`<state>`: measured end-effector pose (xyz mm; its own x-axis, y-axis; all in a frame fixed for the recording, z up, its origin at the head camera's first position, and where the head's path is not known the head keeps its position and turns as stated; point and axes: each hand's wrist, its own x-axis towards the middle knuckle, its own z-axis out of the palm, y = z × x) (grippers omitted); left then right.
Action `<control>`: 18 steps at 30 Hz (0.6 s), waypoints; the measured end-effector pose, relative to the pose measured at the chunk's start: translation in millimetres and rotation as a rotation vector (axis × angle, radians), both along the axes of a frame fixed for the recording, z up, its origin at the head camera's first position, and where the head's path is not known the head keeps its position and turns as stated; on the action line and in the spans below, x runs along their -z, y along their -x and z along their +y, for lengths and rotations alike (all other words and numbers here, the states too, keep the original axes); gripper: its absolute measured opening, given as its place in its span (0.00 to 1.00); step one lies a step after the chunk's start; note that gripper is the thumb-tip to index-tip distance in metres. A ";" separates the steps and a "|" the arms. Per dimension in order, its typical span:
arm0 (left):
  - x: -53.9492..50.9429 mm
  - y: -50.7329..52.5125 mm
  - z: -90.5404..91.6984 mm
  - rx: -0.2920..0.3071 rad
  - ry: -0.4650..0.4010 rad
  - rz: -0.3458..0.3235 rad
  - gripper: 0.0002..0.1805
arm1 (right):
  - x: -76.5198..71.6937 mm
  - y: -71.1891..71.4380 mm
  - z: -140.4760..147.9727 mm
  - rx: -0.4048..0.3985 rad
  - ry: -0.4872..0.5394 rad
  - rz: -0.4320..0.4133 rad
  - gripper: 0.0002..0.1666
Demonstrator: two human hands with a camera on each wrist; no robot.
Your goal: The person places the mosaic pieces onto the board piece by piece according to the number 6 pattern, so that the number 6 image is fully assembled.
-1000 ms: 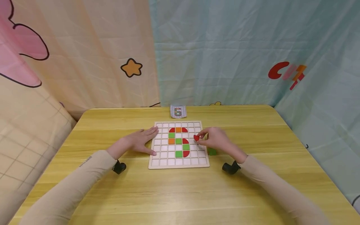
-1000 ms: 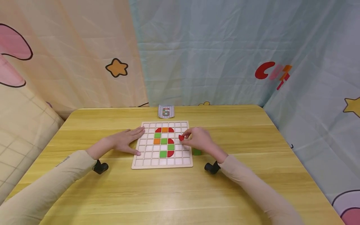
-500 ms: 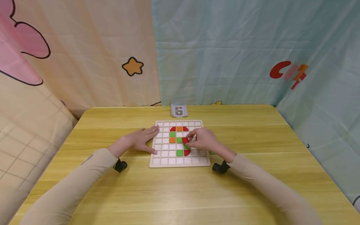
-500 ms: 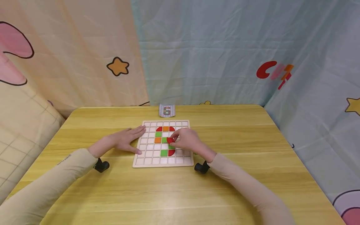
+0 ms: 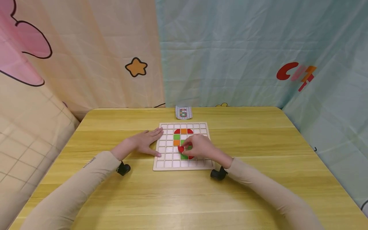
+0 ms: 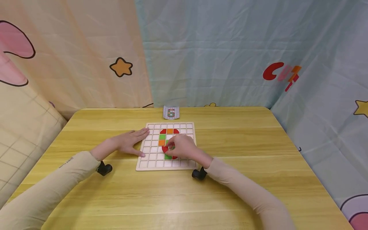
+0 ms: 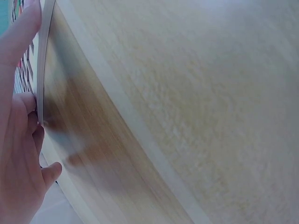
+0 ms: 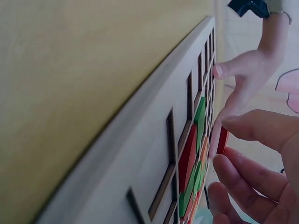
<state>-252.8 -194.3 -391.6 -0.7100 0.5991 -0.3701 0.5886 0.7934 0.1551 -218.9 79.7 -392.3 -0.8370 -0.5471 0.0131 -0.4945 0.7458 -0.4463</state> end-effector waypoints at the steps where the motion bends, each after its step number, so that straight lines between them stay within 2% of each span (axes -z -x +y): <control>1: 0.0 -0.1 0.1 -0.001 0.001 0.000 0.59 | 0.7 -0.6 -1.3 -0.005 0.002 -0.005 0.11; 10: 0.3 -0.4 1.0 -0.004 0.005 0.000 0.59 | 4.0 -5.0 -10.5 -0.033 0.006 -0.021 0.13; 18: -1.2 -1.2 2.0 -0.020 0.023 -0.009 0.60 | 6.6 -7.8 -15.8 -0.048 -0.033 -0.029 0.14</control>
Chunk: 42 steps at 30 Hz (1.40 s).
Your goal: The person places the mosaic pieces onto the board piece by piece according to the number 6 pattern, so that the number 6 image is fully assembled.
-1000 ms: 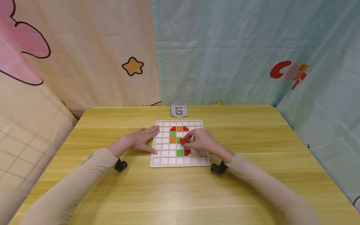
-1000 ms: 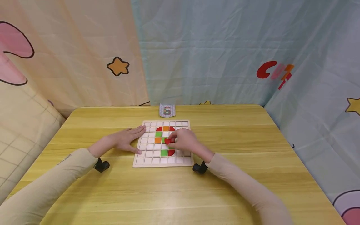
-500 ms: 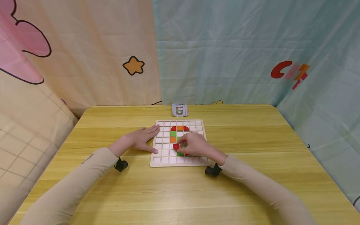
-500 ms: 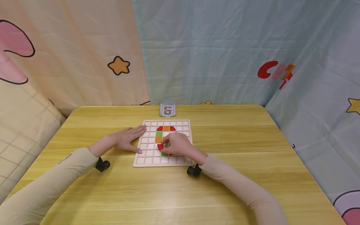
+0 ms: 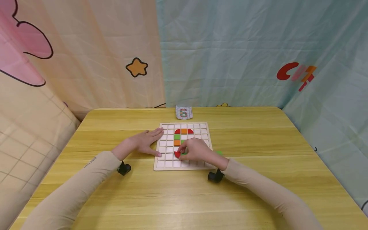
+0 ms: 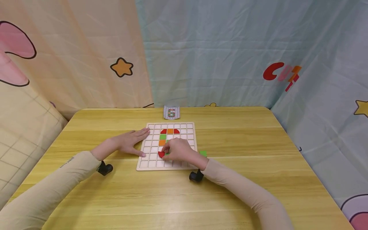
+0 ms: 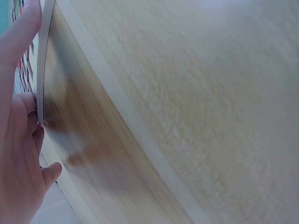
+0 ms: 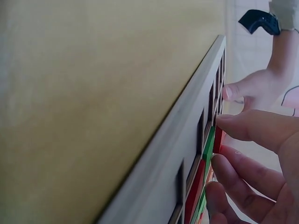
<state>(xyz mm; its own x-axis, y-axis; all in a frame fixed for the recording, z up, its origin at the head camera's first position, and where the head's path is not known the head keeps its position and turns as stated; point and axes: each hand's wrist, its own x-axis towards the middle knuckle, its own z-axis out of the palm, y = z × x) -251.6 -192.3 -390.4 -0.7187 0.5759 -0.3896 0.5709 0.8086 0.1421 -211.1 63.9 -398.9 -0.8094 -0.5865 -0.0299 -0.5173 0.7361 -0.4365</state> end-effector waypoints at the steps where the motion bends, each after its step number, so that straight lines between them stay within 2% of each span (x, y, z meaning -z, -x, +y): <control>1: 0.1 0.1 0.0 0.002 -0.003 0.001 0.60 | 0.2 -0.2 -0.2 0.000 -0.003 0.000 0.14; 18: -0.1 0.5 -0.4 0.005 -0.005 0.012 0.60 | 2.3 -0.8 -1.4 -0.015 -0.004 0.042 0.12; 29: 0.5 0.8 -0.5 0.003 -0.011 0.006 0.60 | 3.5 -0.5 0.2 0.006 0.003 0.028 0.12; 34: 1.7 1.7 -1.4 0.015 -0.012 0.009 0.60 | -0.7 1.2 5.5 0.019 0.019 0.021 0.13; 42: 2.5 2.2 -2.2 0.022 -0.013 0.010 0.60 | -9.9 11.6 22.7 0.076 0.074 0.035 0.14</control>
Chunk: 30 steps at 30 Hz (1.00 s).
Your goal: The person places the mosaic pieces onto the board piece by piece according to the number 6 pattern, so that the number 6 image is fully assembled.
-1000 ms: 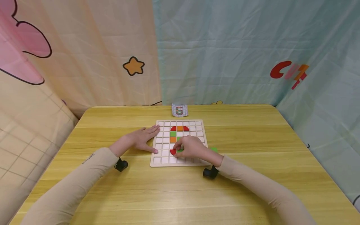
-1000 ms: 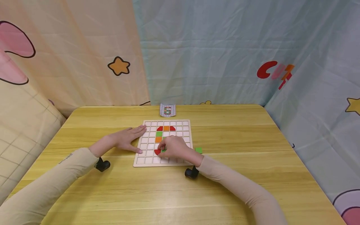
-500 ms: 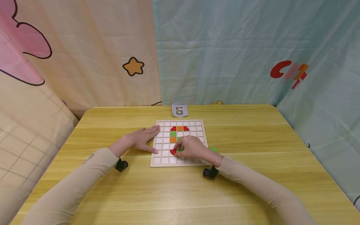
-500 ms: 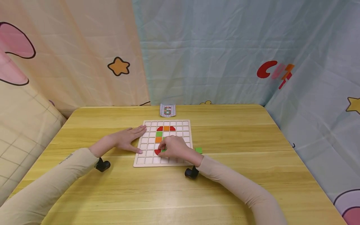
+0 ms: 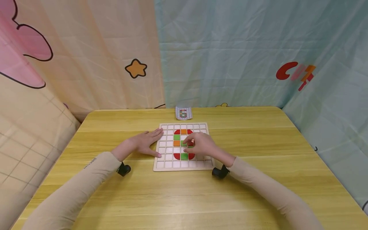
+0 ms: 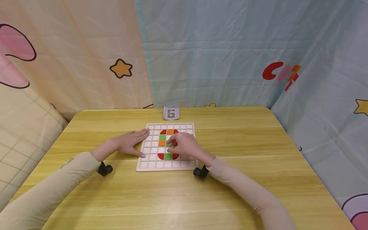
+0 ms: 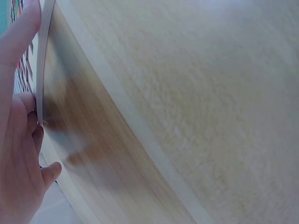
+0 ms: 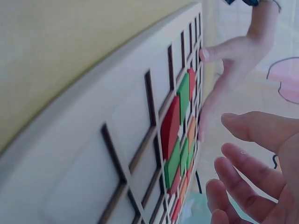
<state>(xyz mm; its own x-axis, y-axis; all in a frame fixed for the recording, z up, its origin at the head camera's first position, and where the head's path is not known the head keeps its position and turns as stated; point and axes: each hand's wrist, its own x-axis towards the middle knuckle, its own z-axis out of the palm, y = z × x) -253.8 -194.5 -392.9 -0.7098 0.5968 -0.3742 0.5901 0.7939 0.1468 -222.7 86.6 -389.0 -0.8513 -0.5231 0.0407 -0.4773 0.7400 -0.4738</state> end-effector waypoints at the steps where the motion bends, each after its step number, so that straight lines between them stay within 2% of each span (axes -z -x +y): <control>1: 0.0 -0.1 -0.1 0.000 -0.003 -0.001 0.61 | -1.1 1.0 2.6 0.001 0.009 0.000 0.14; 14: 1.8 -1.7 -0.9 -0.016 -0.003 -0.007 0.61 | -8.2 3.6 43.5 0.044 0.053 0.008 0.14; 22: -0.9 -2.7 -0.5 -0.010 -0.007 0.002 0.60 | -6.1 2.1 71.7 0.075 0.065 0.032 0.16; 30: -1.7 -2.0 0.0 -0.009 -0.004 -0.002 0.60 | -1.7 -2.1 97.7 0.102 0.059 0.010 0.17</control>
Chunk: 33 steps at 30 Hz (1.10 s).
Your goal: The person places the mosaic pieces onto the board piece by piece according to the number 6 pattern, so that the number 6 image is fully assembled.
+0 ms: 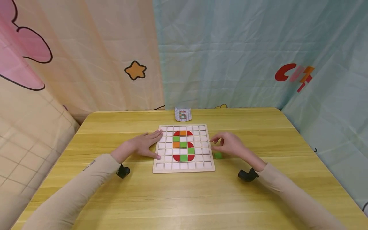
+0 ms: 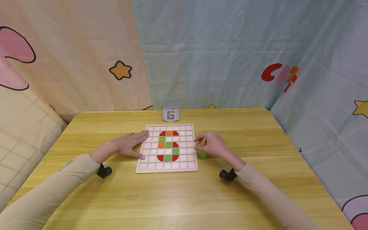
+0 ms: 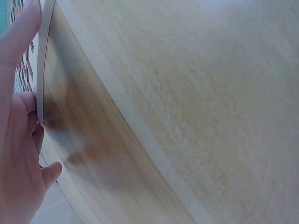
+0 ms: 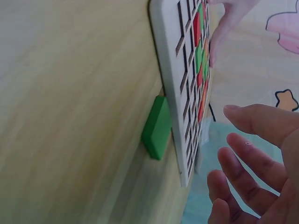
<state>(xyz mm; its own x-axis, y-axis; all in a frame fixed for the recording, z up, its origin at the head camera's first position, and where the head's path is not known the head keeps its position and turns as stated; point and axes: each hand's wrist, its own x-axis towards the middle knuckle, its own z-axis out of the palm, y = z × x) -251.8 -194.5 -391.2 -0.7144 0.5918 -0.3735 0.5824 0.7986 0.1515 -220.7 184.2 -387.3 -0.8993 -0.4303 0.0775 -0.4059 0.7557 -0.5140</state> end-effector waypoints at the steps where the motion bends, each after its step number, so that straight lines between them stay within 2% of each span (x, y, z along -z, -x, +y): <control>1: 0.1 0.1 0.0 0.000 -0.002 -0.001 0.60 | 1.2 -0.3 2.9 -0.003 -0.005 -0.002 0.18; 7: 0.7 0.2 -0.3 0.002 -0.005 0.001 0.60 | 8.2 -3.2 16.7 -0.037 -0.031 -0.007 0.21; 14: 0.6 0.4 -0.1 0.001 -0.008 0.002 0.60 | 14.2 -7.6 26.7 -0.043 -0.025 -0.077 0.26; 21: 0.0 0.7 0.1 0.004 -0.020 -0.006 0.60 | 18.1 -9.4 33.3 -0.052 -0.001 -0.139 0.23; 33: 2.5 1.5 0.0 0.008 -0.017 0.008 0.60 | 18.2 -11.6 29.9 -0.053 -0.014 -0.138 0.14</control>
<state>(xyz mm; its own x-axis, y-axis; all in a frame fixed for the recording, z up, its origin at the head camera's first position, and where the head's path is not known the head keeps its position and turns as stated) -253.3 -194.5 -393.7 -0.7126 0.6037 -0.3575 0.5900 0.7913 0.1604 -209.0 214.1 -405.4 -0.8771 -0.4775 -0.0521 -0.3714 0.7429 -0.5570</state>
